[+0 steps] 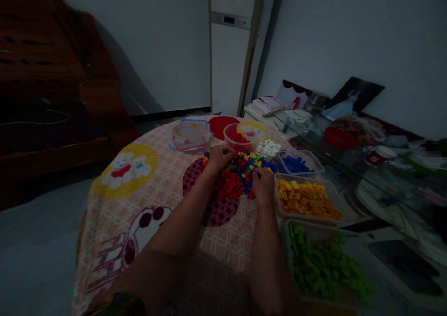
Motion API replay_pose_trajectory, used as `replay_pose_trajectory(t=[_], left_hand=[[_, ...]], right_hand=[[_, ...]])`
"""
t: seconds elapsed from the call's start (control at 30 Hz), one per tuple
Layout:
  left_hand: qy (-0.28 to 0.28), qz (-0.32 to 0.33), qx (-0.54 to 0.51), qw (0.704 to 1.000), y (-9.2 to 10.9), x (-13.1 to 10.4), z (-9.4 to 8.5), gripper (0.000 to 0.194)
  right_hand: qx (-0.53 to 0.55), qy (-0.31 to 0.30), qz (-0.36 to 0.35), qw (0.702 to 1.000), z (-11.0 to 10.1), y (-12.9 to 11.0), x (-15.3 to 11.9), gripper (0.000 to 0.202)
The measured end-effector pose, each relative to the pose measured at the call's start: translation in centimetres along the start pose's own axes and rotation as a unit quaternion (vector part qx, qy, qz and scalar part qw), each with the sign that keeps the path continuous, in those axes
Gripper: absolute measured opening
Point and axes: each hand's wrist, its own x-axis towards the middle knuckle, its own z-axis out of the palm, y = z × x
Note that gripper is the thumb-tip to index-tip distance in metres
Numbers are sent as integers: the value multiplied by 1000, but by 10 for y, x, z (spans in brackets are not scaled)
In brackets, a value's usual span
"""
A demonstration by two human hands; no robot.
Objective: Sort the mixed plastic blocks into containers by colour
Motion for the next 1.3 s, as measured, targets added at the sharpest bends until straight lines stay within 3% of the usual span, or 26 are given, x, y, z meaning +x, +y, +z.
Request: replay_pose_trajectory(t=[0.1, 0.23, 0.37, 0.47, 0.63, 0.73, 0.83, 0.97, 1.13, 1.2, 1.3], left_hand=[[48, -32, -139, 989, -1, 1, 4, 9], [84, -26, -180, 980, 2, 11, 6, 10], [108, 15, -125, 986, 11, 37, 8, 16], [126, 53, -64, 989, 22, 56, 6, 31], [112, 127, 101, 980, 28, 49, -8, 39], [62, 131, 161, 976, 22, 26, -19, 35], [-36, 152, 220, 963, 18, 3, -30, 31], [-163, 164, 373, 899, 27, -22, -34, 24], [-250, 160, 522, 799, 42, -47, -14, 34], [-259, 149, 548, 781, 44, -55, -2, 42], [-251, 139, 558, 778, 44, -62, 10, 53]], right_hand=[[1, 3, 1, 1000, 0, 0, 0, 24], [2, -1, 2, 1000, -1, 0, 0, 24], [2, 3, 3, 1000, -2, -1, 0, 24], [11, 3, -1, 1000, -2, -1, 1, 24], [12, 1, 4, 1000, -1, 1, 1, 24], [4, -2, 4, 1000, -1, 1, 1, 24], [5, 0, 1, 1000, -1, 2, 1, 25], [5, 3, -5, 1000, -1, 3, 1, 24], [2, -4, 0, 1000, -2, 3, 1, 24], [-1, -8, -2, 1000, -2, 3, 1, 25], [2, -11, 0, 1000, -3, 2, 1, 24]])
